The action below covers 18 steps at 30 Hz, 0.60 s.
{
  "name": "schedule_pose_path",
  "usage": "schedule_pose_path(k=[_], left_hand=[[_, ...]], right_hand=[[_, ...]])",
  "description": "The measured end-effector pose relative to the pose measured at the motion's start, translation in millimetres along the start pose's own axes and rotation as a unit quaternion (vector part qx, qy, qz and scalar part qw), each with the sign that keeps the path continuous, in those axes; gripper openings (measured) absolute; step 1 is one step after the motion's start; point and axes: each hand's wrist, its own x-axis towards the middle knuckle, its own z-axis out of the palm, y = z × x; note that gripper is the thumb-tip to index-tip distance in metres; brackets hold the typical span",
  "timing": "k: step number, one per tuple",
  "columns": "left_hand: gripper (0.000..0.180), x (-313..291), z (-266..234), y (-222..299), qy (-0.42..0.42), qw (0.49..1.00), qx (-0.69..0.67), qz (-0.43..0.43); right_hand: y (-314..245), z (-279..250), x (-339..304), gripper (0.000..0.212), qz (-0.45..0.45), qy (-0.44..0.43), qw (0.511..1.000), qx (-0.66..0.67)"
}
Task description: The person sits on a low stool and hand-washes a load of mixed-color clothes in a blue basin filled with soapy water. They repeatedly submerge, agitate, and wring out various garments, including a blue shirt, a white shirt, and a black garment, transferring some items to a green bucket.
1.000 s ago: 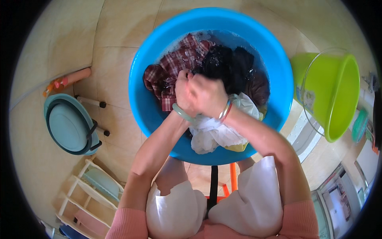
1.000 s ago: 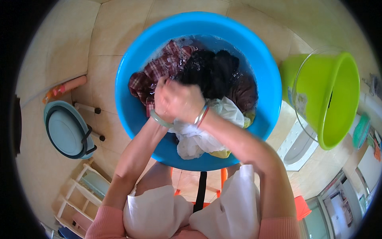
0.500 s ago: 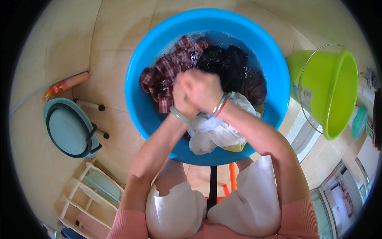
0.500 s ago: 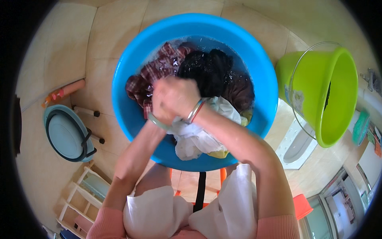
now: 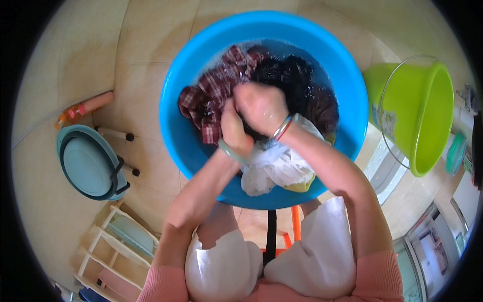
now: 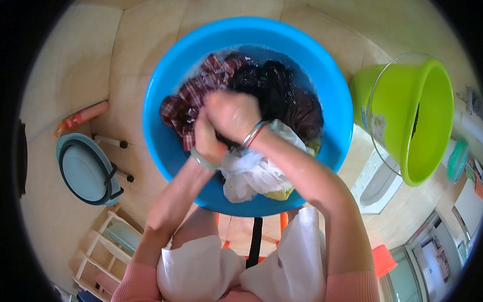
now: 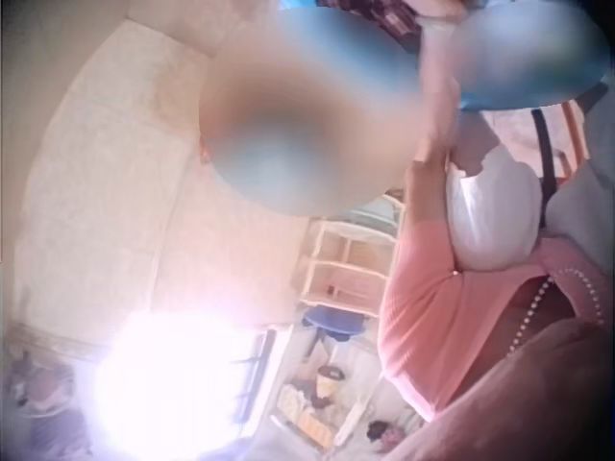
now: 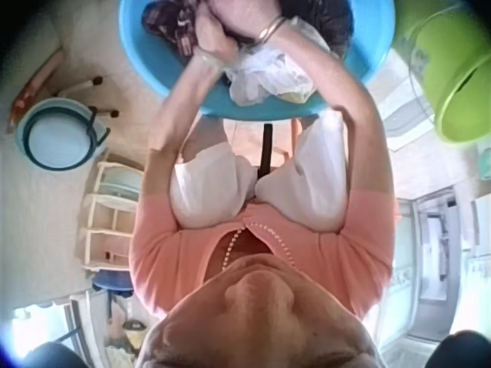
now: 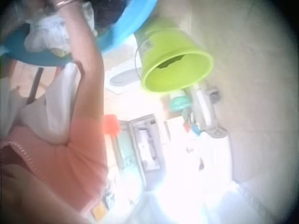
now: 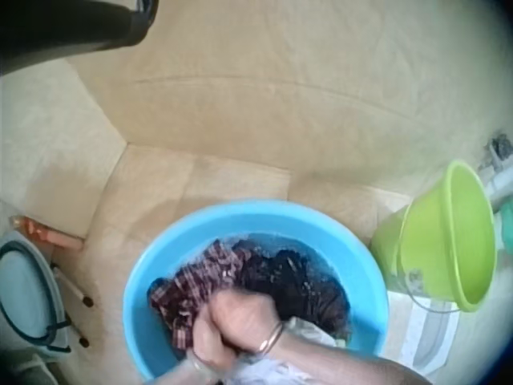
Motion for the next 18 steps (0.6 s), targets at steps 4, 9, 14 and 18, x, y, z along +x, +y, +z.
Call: schedule_pose_path(k=[4, 9, 14, 18], left_hand=[[0.022, -3.6, 34.0, -0.4, 0.063, 0.994, 0.089, -0.028], [0.034, 20.2, 8.3, 38.7, 0.046, 0.995, 0.043, -0.071], [0.029, 26.4, -15.5, -9.0, 0.050, 0.730, 0.518, 0.444], [0.031, 1.8, 18.5, -14.3, 0.134, 0.974, 0.158, 0.089]], right_hand=[[61.9, -19.2, 7.4, 0.032, 0.329, -0.022, 0.931, 0.155], [5.1, -51.4, 6.4, 0.028, 0.121, 0.000, 0.972, 0.202], [-48.8, -21.7, -10.1, 0.011, -0.110, 0.021, 0.994, 0.012], [41.8, -3.7, 18.8, 0.023, 0.111, 0.002, 0.993, -0.030]])
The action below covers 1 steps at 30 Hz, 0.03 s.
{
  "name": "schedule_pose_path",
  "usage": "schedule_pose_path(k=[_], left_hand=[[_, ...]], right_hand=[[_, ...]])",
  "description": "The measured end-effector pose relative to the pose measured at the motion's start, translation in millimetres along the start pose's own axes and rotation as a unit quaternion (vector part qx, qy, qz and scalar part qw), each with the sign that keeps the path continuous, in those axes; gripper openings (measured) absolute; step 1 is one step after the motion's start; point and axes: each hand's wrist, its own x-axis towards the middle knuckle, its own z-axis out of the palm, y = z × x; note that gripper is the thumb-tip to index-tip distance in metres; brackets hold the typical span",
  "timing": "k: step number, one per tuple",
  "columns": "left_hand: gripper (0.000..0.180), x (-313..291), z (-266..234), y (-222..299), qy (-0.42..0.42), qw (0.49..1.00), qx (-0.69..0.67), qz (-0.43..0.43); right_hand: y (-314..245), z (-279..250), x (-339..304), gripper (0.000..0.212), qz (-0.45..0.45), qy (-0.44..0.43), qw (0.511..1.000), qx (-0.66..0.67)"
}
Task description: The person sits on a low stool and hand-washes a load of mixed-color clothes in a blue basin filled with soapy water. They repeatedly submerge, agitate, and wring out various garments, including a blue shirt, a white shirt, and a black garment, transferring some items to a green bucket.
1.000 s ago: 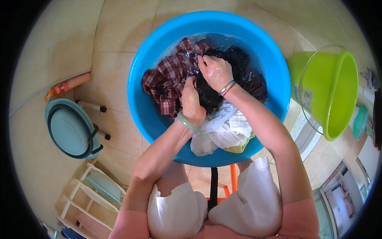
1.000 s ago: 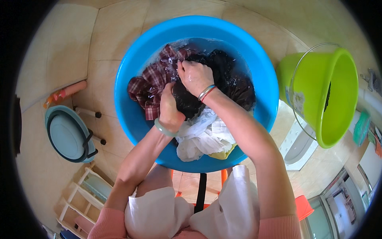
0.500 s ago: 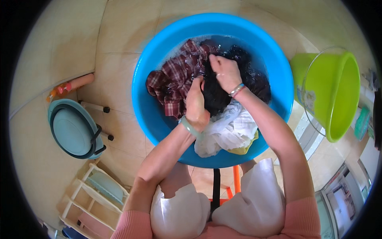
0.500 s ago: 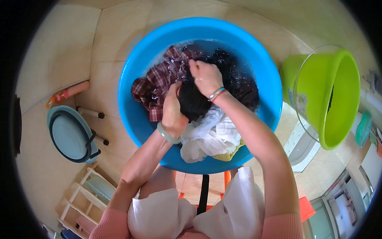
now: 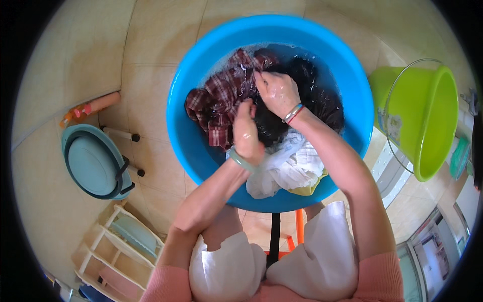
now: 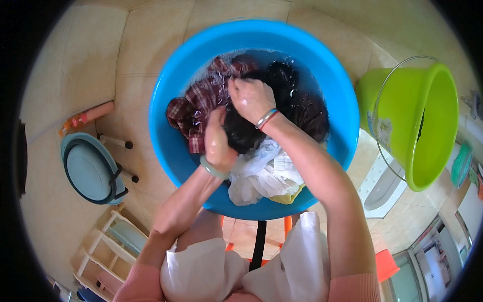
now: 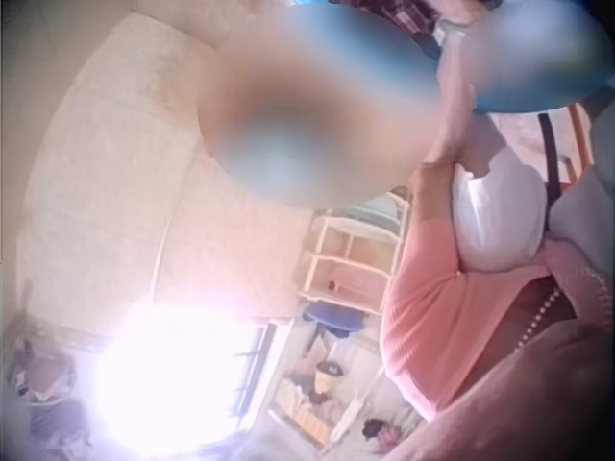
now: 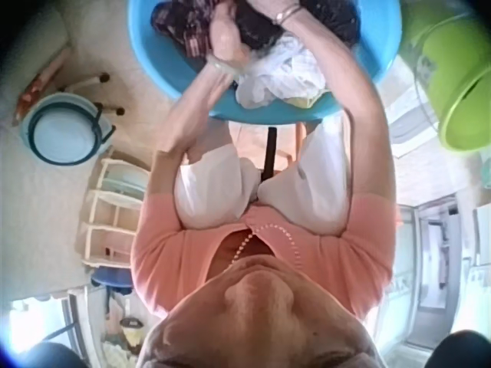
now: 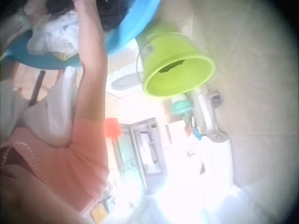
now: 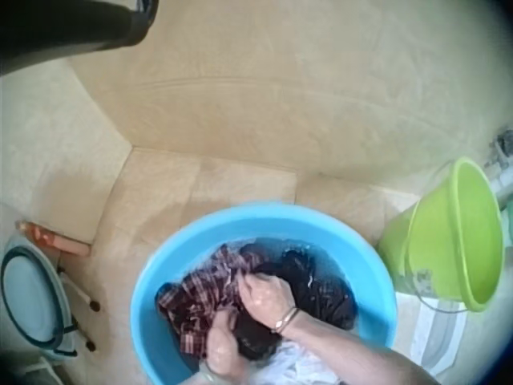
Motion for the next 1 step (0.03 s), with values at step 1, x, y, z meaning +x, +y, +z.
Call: schedule_pose_path(k=[1], left_hand=[[0.047, 15.2, -8.6, -4.8, -0.045, 0.997, 0.017, -0.059]], right_hand=[[6.5, 7.8, -0.2, 0.027, 0.017, -0.031, 0.999, -0.027]])
